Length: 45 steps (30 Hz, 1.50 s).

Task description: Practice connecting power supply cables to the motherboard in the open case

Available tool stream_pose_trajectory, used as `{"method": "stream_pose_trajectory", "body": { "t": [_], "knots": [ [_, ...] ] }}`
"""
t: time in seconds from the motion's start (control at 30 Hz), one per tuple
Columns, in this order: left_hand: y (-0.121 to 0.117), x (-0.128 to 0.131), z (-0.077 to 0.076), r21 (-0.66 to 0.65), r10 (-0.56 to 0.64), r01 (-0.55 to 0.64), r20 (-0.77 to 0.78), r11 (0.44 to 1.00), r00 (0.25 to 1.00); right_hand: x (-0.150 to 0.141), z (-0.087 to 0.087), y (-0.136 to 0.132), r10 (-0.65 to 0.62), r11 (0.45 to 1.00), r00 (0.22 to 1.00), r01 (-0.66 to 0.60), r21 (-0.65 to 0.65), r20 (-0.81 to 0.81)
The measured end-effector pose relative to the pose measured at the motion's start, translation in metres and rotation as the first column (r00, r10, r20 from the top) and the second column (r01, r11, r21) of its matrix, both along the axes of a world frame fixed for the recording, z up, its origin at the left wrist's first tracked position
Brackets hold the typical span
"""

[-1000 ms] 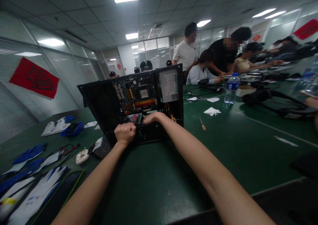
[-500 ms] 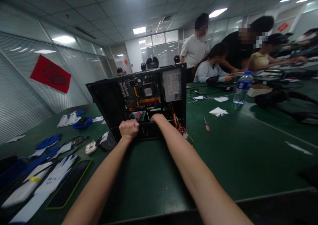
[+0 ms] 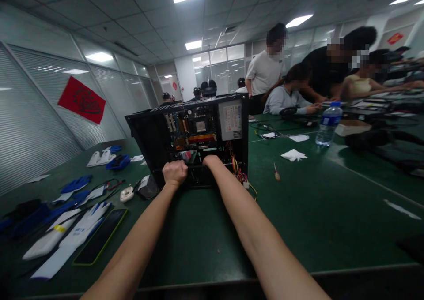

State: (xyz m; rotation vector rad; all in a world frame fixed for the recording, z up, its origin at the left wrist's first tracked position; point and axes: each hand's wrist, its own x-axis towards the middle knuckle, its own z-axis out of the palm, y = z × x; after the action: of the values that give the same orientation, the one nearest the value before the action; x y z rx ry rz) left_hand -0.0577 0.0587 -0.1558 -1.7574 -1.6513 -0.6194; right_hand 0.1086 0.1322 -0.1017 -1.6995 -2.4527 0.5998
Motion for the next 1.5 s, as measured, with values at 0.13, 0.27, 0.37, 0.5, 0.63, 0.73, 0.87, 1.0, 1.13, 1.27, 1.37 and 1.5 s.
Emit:
{"method": "stream_pose_trajectory", "body": {
  "t": [0.13, 0.27, 0.37, 0.5, 0.63, 0.73, 0.87, 1.0, 1.13, 1.27, 1.37, 1.5],
  "knots": [
    [0.0, 0.0, 0.001, -0.008, 0.002, -0.002, -0.003, 1.0, 1.0, -0.002, -0.006, 0.001, -0.006, 0.998, 0.989, 0.014, 0.056, -0.149],
    [-0.001, 0.001, 0.003, -0.011, 0.015, -0.015, -0.021, 1.0, 1.0, -0.006, -0.009, 0.006, 0.004, 0.987, 0.973, 0.033, 0.155, -0.232],
    [-0.002, 0.002, 0.004, -0.013, 0.004, -0.004, -0.011, 1.0, 1.0, -0.007, -0.007, 0.007, 0.055, 0.963, 0.951, 0.03, 0.267, -0.304],
    [-0.002, 0.001, 0.003, -0.008, -0.018, 0.018, 0.011, 1.0, 1.0, -0.005, -0.003, 0.002, 0.151, 0.89, 0.873, 0.084, 0.449, -0.463],
    [-0.005, 0.002, -0.001, -0.018, -0.03, 0.031, 0.044, 0.999, 0.999, -0.003, -0.002, -0.004, 0.359, 0.808, 0.693, 0.105, 0.58, -0.625],
    [-0.011, 0.004, 0.003, -0.059, -0.032, 0.039, 0.119, 0.997, 0.992, -0.002, 0.0, -0.009, 0.459, 0.794, 0.546, 0.102, 0.599, -0.701],
    [-0.009, 0.003, 0.028, -0.199, -0.007, 0.097, 0.412, 0.975, 0.911, 0.0, 0.003, -0.014, 0.422, 0.862, 0.228, 0.199, 0.467, -0.877],
    [0.006, 0.008, 0.071, -0.237, -0.164, 0.596, 0.826, 0.767, 0.539, -0.004, 0.012, -0.012, 0.324, 0.922, -0.059, 0.242, 0.302, -0.944],
    [0.01, 0.032, 0.113, -0.167, -0.254, 0.823, 0.901, 0.543, 0.351, -0.006, 0.039, -0.008, 0.258, 0.921, -0.148, 0.336, 0.197, -0.955],
    [0.01, 0.049, 0.14, 0.042, -0.327, 0.866, 0.934, 0.499, 0.143, -0.001, 0.075, -0.016, 0.342, 0.911, -0.178, 0.304, 0.279, -0.923],
    [0.014, 0.05, 0.149, 0.213, -0.303, 0.845, 0.951, 0.49, -0.064, 0.004, 0.092, -0.024, 0.472, 0.834, -0.111, 0.379, 0.402, -0.875],
    [0.017, 0.045, 0.152, 0.293, -0.231, 0.826, 0.952, 0.481, -0.203, 0.003, 0.098, -0.029, 0.521, 0.783, -0.095, 0.449, 0.431, -0.848]
  ]
}}
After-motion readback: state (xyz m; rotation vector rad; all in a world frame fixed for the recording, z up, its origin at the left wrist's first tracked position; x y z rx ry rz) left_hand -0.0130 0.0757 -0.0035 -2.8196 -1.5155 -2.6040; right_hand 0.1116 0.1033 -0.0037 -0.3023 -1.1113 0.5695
